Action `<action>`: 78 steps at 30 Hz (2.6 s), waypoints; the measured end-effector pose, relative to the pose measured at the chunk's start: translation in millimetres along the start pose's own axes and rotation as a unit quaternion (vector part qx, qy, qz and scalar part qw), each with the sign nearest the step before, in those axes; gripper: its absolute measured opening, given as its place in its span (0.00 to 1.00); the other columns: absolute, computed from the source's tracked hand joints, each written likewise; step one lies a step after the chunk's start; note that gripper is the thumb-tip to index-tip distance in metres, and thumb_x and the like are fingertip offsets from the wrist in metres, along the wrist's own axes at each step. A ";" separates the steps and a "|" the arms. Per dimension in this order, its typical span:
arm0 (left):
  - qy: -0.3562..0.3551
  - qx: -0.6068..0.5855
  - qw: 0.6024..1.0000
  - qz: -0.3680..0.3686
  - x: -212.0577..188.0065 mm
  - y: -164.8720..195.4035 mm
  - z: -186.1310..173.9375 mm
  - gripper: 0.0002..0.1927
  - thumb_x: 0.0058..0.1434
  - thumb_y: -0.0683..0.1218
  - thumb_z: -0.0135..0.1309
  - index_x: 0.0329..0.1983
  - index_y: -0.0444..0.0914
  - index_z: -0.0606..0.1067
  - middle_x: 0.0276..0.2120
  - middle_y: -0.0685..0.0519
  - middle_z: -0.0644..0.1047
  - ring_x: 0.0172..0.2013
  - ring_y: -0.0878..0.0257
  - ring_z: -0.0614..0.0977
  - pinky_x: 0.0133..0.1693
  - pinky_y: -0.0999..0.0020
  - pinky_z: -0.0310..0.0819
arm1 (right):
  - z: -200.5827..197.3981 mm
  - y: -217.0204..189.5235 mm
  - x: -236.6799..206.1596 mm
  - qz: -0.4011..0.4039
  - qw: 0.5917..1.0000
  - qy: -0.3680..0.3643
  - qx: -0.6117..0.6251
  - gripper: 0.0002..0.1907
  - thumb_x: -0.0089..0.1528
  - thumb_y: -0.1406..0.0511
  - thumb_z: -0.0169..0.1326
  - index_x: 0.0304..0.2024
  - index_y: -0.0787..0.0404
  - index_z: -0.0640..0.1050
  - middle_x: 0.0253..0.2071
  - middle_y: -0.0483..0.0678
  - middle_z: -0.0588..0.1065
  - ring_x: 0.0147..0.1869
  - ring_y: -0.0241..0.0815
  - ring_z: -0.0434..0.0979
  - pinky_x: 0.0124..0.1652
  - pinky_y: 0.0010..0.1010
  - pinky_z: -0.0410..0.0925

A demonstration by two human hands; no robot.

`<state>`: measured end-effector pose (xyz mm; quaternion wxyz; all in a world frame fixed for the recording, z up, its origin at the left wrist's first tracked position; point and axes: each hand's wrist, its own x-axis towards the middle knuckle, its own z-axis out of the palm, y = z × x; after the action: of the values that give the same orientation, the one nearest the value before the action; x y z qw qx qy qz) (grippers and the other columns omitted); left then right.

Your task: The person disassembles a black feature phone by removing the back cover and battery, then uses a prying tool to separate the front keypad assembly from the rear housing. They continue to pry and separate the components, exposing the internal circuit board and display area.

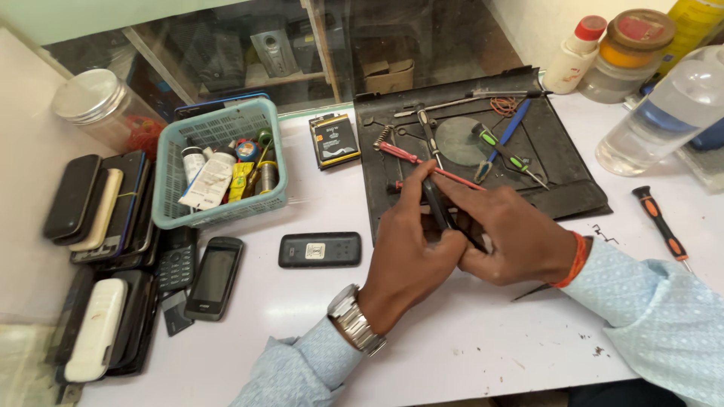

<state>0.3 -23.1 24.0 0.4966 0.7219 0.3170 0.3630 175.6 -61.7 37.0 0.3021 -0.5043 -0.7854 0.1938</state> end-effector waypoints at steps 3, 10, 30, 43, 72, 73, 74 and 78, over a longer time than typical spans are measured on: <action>-0.030 -0.043 0.998 0.039 -1.7 0.6 -4.1 0.43 0.55 0.39 0.55 0.75 0.32 0.55 0.45 0.43 0.83 0.44 0.57 0.88 0.44 0.65 0.82 | -12.3 -0.1 -4.0 -0.026 0.999 0.007 0.034 0.47 0.46 0.68 0.57 0.68 0.75 0.62 0.33 0.59 0.80 0.27 0.48 0.81 0.31 0.34 0.72; -0.046 -0.142 0.989 0.019 -4.9 -3.2 0.2 0.43 0.58 0.39 0.58 0.76 0.33 0.56 0.55 0.43 0.79 0.49 0.57 0.86 0.51 0.65 0.84 | -22.1 1.9 -6.9 0.015 0.997 -0.021 0.078 0.42 0.48 0.69 0.55 0.66 0.71 0.66 0.28 0.54 0.80 0.23 0.41 0.79 0.29 0.29 0.72; -0.022 -0.172 0.985 -0.024 -6.6 -10.6 8.7 0.41 0.57 0.40 0.60 0.73 0.32 0.59 0.50 0.43 0.81 0.47 0.59 0.87 0.48 0.66 0.86 | -19.8 1.1 -3.5 0.030 0.995 -0.050 0.075 0.43 0.44 0.69 0.54 0.65 0.70 0.67 0.21 0.52 0.77 0.19 0.42 0.77 0.24 0.31 0.70; -0.102 -0.219 0.970 0.017 1.7 -16.5 -4.1 0.38 0.65 0.38 0.58 0.76 0.34 0.56 0.58 0.41 0.77 0.56 0.56 0.82 0.57 0.63 0.81 | -24.3 25.2 -7.8 0.012 0.977 -0.079 0.198 0.44 0.52 0.72 0.59 0.71 0.70 0.61 0.50 0.55 0.81 0.45 0.40 0.83 0.46 0.31 0.78; -0.137 -0.227 0.964 0.002 12.1 -40.2 -8.2 0.42 0.62 0.32 0.58 0.78 0.36 0.57 0.54 0.47 0.76 0.53 0.59 0.82 0.55 0.65 0.82 | -7.1 5.9 -5.1 0.047 0.998 -0.008 0.041 0.41 0.46 0.69 0.56 0.64 0.73 0.66 0.21 0.54 0.76 0.17 0.44 0.76 0.23 0.32 0.69; -0.133 -0.223 0.966 0.002 12.2 -40.4 -8.6 0.42 0.61 0.32 0.58 0.78 0.36 0.57 0.54 0.47 0.76 0.53 0.60 0.82 0.55 0.66 0.83 | -7.7 4.0 -3.9 0.035 0.999 -0.003 0.031 0.41 0.46 0.69 0.56 0.64 0.74 0.65 0.22 0.55 0.76 0.19 0.46 0.76 0.24 0.32 0.70; -0.129 -0.219 0.967 0.003 12.3 -40.5 -9.2 0.41 0.61 0.32 0.58 0.77 0.36 0.58 0.55 0.47 0.76 0.52 0.61 0.82 0.54 0.66 0.83 | -8.2 2.1 -3.5 0.022 1.000 0.002 0.021 0.41 0.46 0.69 0.56 0.63 0.76 0.65 0.24 0.56 0.77 0.20 0.47 0.77 0.24 0.33 0.70; -0.116 -0.211 0.971 0.001 12.8 -40.2 -8.8 0.41 0.60 0.32 0.57 0.77 0.36 0.58 0.54 0.46 0.76 0.50 0.61 0.82 0.51 0.69 0.83 | -9.4 -0.7 -1.9 0.032 0.999 -0.007 0.022 0.38 0.47 0.69 0.56 0.61 0.75 0.67 0.23 0.57 0.76 0.20 0.49 0.78 0.25 0.35 0.70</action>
<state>-4.2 4.0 -9.3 0.6708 0.6384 0.1726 0.3358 182.1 -63.7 43.8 0.3013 -0.5212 -0.7663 0.2243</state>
